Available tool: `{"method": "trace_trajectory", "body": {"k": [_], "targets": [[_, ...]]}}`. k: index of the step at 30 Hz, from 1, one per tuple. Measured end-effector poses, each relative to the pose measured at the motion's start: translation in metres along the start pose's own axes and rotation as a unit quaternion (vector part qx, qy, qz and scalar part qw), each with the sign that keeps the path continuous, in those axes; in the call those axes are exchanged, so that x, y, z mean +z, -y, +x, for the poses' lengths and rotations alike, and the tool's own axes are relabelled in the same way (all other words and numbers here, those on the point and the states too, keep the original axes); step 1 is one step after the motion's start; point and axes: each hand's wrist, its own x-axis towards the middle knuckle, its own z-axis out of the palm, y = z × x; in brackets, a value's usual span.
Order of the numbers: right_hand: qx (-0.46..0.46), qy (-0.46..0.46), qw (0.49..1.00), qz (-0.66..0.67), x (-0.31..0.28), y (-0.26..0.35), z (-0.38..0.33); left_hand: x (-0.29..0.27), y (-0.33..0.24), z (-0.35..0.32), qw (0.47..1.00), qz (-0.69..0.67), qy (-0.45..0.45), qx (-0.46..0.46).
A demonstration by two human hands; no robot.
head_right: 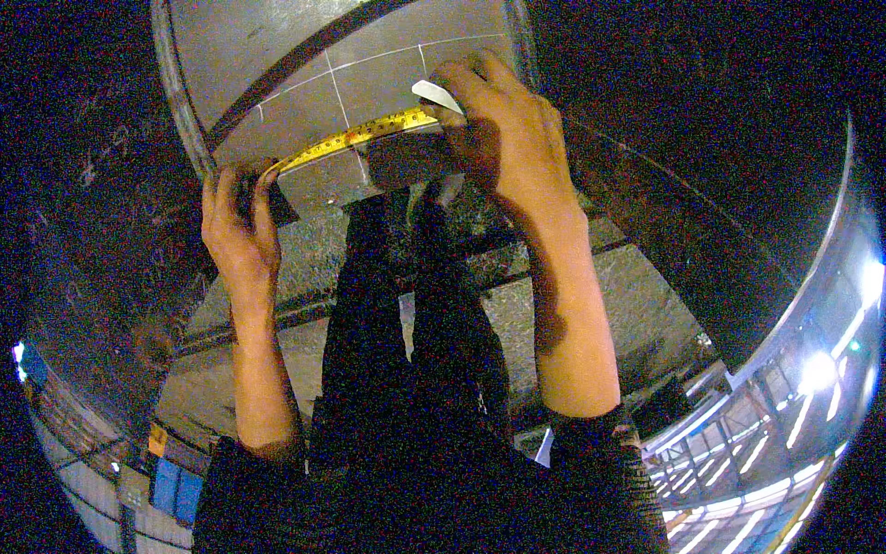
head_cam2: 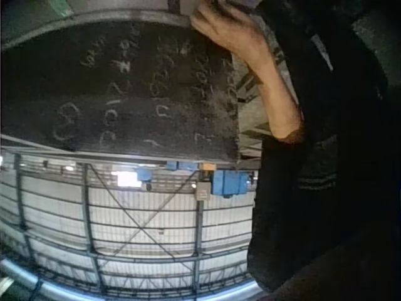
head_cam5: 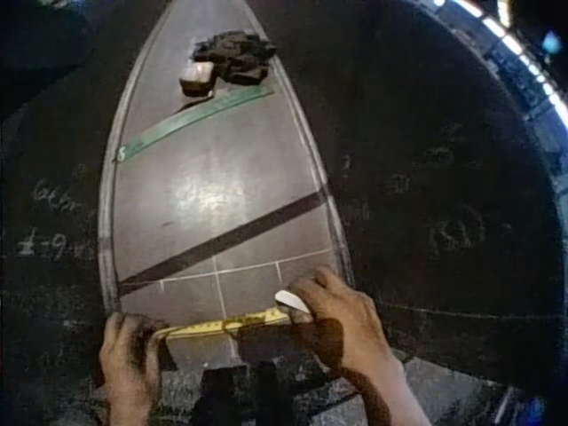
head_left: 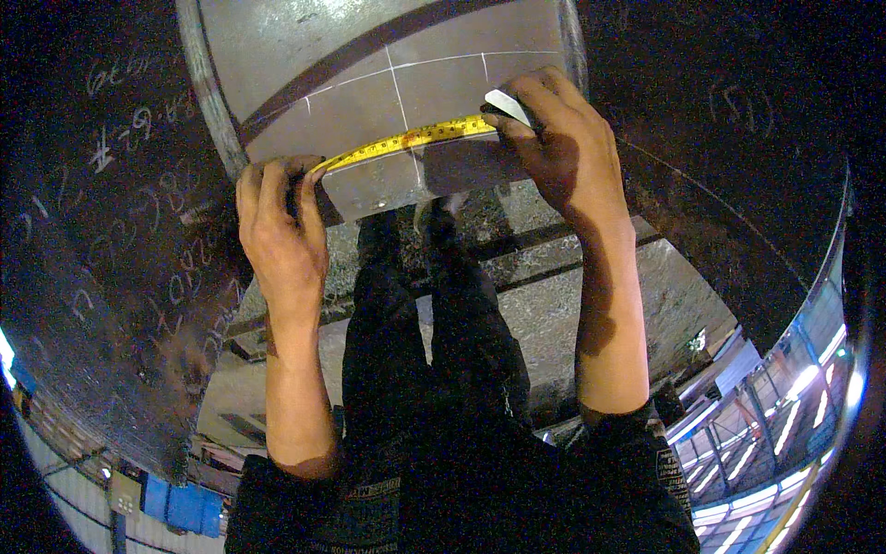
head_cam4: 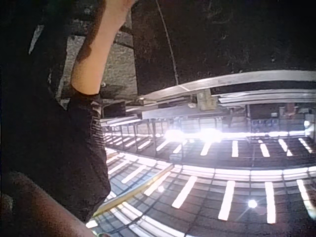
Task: The person measures and marks a large metal sheet using a tape measure, a square ruler, and a white marker. They draw straight lines and make measurement marks on the sheet's surface in a workshop setting.
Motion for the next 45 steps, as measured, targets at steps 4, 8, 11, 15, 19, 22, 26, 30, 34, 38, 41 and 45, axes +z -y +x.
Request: {"method": "trace_trajectory", "body": {"k": [4, 8, 11, 15, 19, 22, 26, 30, 34, 38, 41, 45], "targets": [[-0.010, -0.002, 1.000, -0.011, 0.000, -0.001, 0.002, -0.001, 0.000, 0.002, 1.000, -0.020, 0.009, -0.013], [-0.020, 0.006, 1.000, -0.004, -0.003, 0.001, 0.005, -0.006, -0.002, 0.004, 1.000, -0.015, 0.007, -0.023], [-0.010, 0.020, 1.000, -0.001, -0.003, 0.001, 0.005, -0.008, -0.001, 0.004, 0.999, -0.011, 0.003, -0.030], [-0.006, 0.008, 1.000, -0.017, -0.006, 0.007, 0.005, -0.010, -0.003, 0.005, 0.999, -0.019, 0.006, -0.037], [-0.016, 0.008, 1.000, -0.024, -0.007, 0.007, 0.006, -0.013, -0.004, 0.004, 0.999, -0.017, -0.009, -0.028], [-0.008, 0.010, 1.000, -0.021, -0.006, 0.007, 0.006, -0.011, -0.003, 0.004, 0.999, -0.028, -0.004, -0.038], [-0.013, 0.011, 1.000, -0.005, -0.005, 0.006, 0.005, -0.012, -0.001, 0.003, 0.999, -0.021, -0.021, -0.020], [0.003, 0.023, 1.000, 0.000, -0.003, 0.009, 0.005, -0.015, 0.002, 0.003, 0.999, -0.012, -0.006, -0.036], [-0.005, 0.027, 0.999, 0.022, -0.003, 0.011, 0.007, -0.018, 0.003, 0.003, 0.999, -0.022, 0.002, -0.040], [0.009, 0.030, 0.999, 0.018, -0.002, 0.012, 0.006, -0.017, 0.006, 0.002, 0.998, -0.032, 0.009, -0.046], [0.032, 0.012, 0.999, 0.018, 0.001, 0.020, 0.002, -0.011, 0.008, -0.003, 0.999, -0.009, -0.037, -0.015], [0.081, -0.074, 0.993, 0.040, 0.009, 0.043, -0.033, -0.008, 0.010, -0.014, 0.999, -0.017, -0.031, -0.019]]}}
